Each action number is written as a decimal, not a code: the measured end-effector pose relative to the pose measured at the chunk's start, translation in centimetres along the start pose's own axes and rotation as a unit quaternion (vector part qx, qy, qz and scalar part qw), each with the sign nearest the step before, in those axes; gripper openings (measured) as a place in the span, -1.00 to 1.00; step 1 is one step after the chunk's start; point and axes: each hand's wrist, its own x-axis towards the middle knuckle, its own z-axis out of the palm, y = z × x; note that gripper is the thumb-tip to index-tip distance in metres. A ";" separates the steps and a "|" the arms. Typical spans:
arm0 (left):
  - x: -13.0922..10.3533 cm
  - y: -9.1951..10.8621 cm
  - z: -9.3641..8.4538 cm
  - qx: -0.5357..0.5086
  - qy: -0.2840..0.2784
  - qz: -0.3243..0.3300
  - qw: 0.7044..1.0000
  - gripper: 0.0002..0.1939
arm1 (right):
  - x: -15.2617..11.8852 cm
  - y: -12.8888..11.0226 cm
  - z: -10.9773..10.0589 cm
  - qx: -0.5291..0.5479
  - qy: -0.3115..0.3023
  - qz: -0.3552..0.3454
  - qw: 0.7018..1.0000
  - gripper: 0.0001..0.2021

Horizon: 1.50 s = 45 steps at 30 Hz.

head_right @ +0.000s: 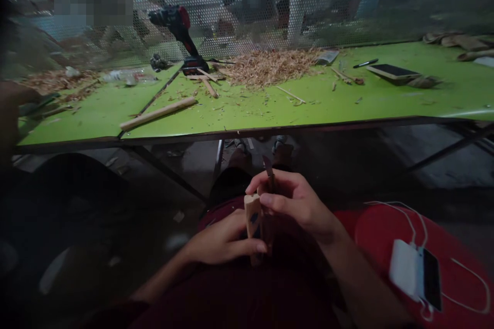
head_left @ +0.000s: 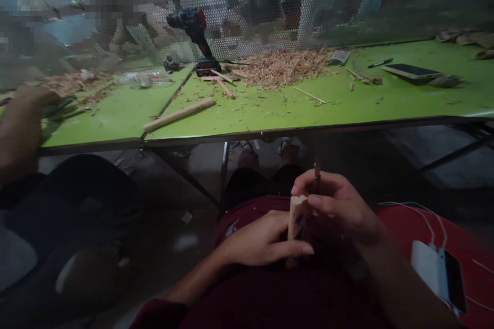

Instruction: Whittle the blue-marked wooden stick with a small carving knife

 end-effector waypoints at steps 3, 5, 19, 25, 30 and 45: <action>-0.1 -0.2 0.3 0.000 0.031 0.014 0.999 -0.71 | -0.1 -0.3 0.1 -0.038 0.054 -0.003 0.998 -0.76; -0.2 -0.3 0.1 0.004 0.070 0.043 0.997 -0.66 | -0.1 -0.3 -0.2 -0.065 0.084 -0.010 0.994 -0.76; -0.7 -2.7 -1.4 0.111 0.181 -0.006 0.977 -0.71 | -1.7 -0.3 0.1 -0.340 0.055 -0.181 0.921 -0.65; -0.7 -3.8 -1.4 0.098 0.201 -0.022 0.974 -0.74 | -1.5 1.3 0.4 -0.434 0.014 -0.224 0.872 -0.59; -0.7 -4.2 -1.2 0.110 0.225 -0.018 0.968 -0.74 | -0.9 2.4 1.1 -0.592 0.103 -0.291 0.745 -0.62; 0.1 -3.4 -0.9 0.095 0.309 -0.066 0.944 -0.76 | 2.6 2.1 0.6 -0.768 0.124 -0.265 0.570 -0.71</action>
